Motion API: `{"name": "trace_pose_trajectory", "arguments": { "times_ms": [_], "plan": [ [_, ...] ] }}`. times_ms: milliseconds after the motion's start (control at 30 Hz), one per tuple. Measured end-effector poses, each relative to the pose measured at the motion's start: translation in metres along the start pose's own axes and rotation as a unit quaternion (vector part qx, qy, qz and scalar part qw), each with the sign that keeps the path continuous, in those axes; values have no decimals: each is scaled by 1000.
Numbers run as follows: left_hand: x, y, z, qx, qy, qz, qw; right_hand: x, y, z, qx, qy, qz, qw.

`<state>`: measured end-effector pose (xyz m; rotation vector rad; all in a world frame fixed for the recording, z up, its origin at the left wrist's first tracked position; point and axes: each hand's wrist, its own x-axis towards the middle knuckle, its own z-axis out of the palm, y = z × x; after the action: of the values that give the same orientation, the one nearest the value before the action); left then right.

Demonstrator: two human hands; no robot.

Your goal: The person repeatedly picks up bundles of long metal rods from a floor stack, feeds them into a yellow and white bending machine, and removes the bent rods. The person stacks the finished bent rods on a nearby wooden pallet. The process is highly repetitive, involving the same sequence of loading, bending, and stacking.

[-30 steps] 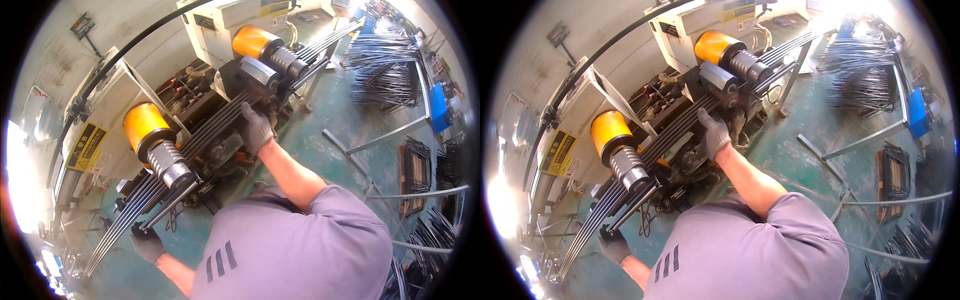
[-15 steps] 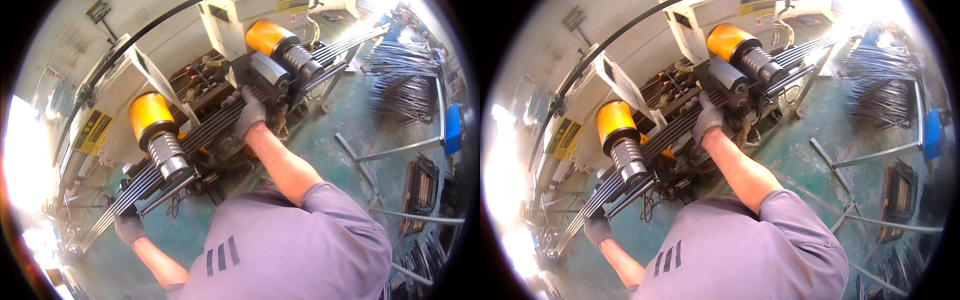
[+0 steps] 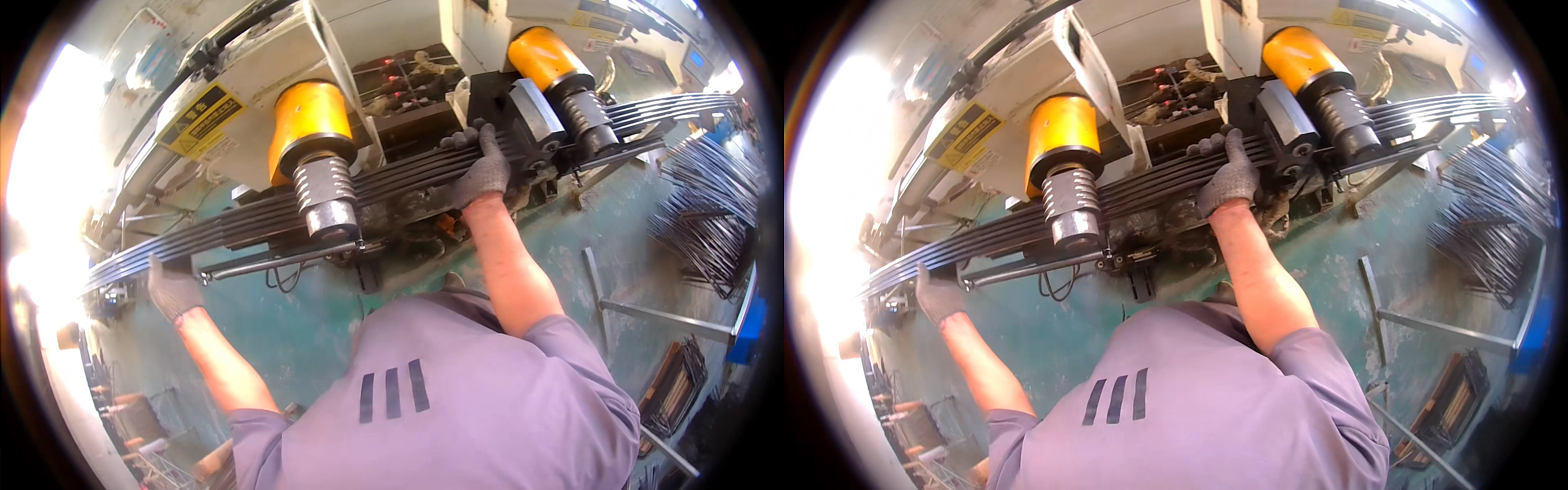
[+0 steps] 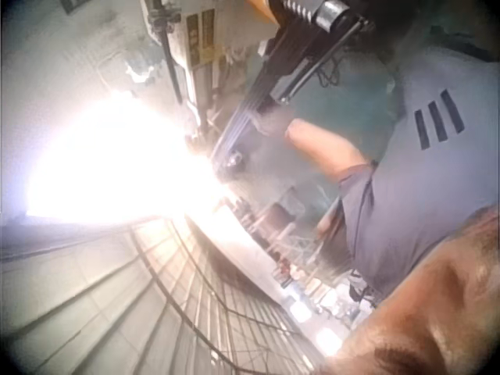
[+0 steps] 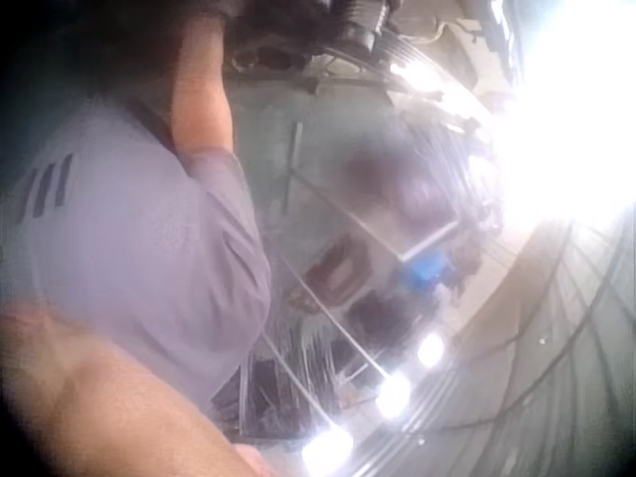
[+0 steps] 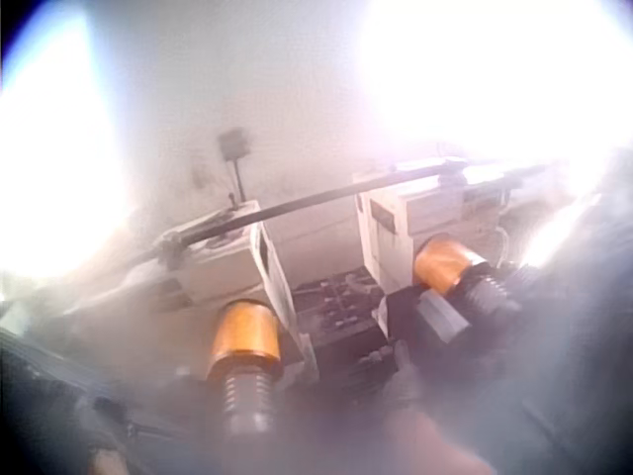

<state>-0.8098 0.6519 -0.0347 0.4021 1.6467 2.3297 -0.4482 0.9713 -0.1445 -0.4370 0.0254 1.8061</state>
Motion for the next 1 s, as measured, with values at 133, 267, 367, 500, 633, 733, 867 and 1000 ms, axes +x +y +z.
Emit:
{"name": "trace_pose_trajectory", "arguments": {
  "times_ms": [133, 267, 367, 500, 633, 733, 867, 1000],
  "plan": [
    [19, 51, 16, 6, 35, 51, 998, 6, 1, -8, 18, -22, 0, 1000],
    [21, 111, 50, -56, 67, 49, 995, 3, 1, -4, 18, -15, 1, 1000],
    [47, 135, 64, 10, 44, 128, 991, 4, 1, -6, -8, -23, 0, 1000],
    [67, 163, 78, 424, 51, 331, 841, 1, 1, 0, 21, -2, -4, 1000],
    [45, 186, 119, 700, 22, 548, 457, 4, 2, -5, 13, -31, 9, 999],
    [5, 176, 173, 657, -84, 525, 535, 4, 0, -4, 20, -28, 10, 999],
    [-19, 159, 221, 449, -295, 391, 747, 2, 0, -3, 17, -18, 4, 1000],
    [-50, 144, 254, 449, -359, 447, 685, -1, -3, -3, 23, -41, 19, 999]
  ]
}}
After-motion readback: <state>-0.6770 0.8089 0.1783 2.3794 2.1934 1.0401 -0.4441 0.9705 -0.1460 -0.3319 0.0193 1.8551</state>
